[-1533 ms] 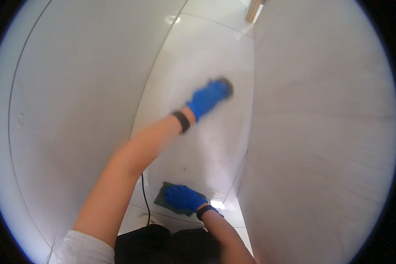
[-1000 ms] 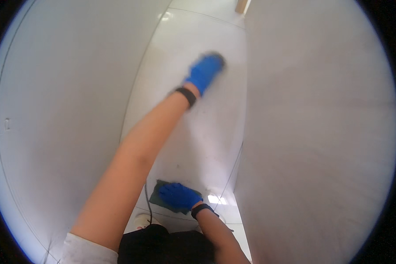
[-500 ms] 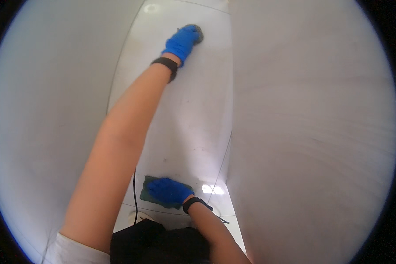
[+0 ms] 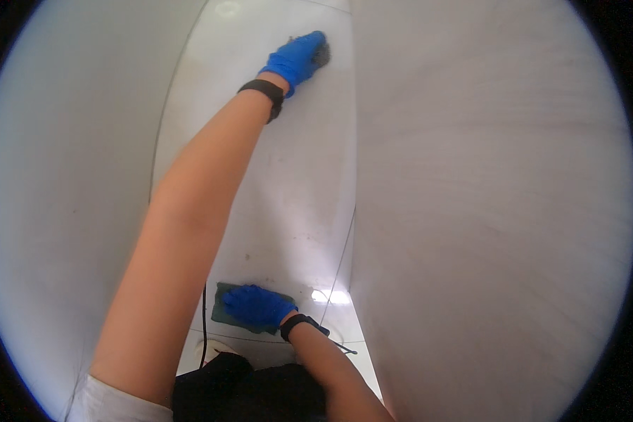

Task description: The person cleans the base of a white cabinet in a bathroom by wiping it with a cloth and scrubbing it with a steel wool scrubber.

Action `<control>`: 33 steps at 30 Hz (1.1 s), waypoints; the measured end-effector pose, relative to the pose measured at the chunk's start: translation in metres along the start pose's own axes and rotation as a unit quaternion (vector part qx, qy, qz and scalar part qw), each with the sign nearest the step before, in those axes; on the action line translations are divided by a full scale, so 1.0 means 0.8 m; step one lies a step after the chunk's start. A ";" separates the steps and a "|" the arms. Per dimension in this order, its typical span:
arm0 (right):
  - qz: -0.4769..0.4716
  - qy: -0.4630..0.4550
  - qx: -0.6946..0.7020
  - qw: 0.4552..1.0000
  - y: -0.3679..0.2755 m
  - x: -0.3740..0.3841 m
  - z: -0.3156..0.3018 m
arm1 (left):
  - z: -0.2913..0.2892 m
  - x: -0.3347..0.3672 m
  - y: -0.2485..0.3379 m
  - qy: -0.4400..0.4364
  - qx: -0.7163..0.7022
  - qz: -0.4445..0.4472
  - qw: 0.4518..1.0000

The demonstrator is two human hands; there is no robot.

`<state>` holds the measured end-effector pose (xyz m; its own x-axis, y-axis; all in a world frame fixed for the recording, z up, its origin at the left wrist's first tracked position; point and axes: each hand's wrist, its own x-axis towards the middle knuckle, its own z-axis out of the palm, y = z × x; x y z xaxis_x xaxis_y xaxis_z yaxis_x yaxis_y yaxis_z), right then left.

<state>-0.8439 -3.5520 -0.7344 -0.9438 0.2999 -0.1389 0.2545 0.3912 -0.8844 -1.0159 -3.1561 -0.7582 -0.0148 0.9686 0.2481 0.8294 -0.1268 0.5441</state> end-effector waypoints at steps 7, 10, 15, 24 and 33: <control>-0.034 -0.010 -0.066 0.997 -0.030 0.009 -0.049 | 0.014 -0.006 0.072 -0.140 -0.037 -0.087 0.986; -0.014 -0.107 -0.124 0.986 -0.011 0.005 -0.013 | 0.014 -0.038 0.061 -0.194 -0.040 0.047 0.979; -0.066 -0.132 -0.194 0.970 -0.004 0.001 -0.003 | -0.019 -0.050 0.067 -0.168 -0.028 0.077 0.982; -0.034 -0.124 -0.172 0.977 -0.003 -0.003 -0.008 | 0.010 -0.037 0.078 -0.138 -0.040 0.035 0.989; -0.019 -0.114 -0.039 0.993 -0.016 0.010 -0.019 | 0.001 -0.002 0.039 -0.068 -0.023 -0.059 0.996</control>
<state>-0.8519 -3.5413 -0.7173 -0.9741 0.0827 -0.2104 0.2244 0.4679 -0.8548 -0.9898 -3.1612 -0.7420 -0.0321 0.9970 0.0705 0.8000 -0.0167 0.5998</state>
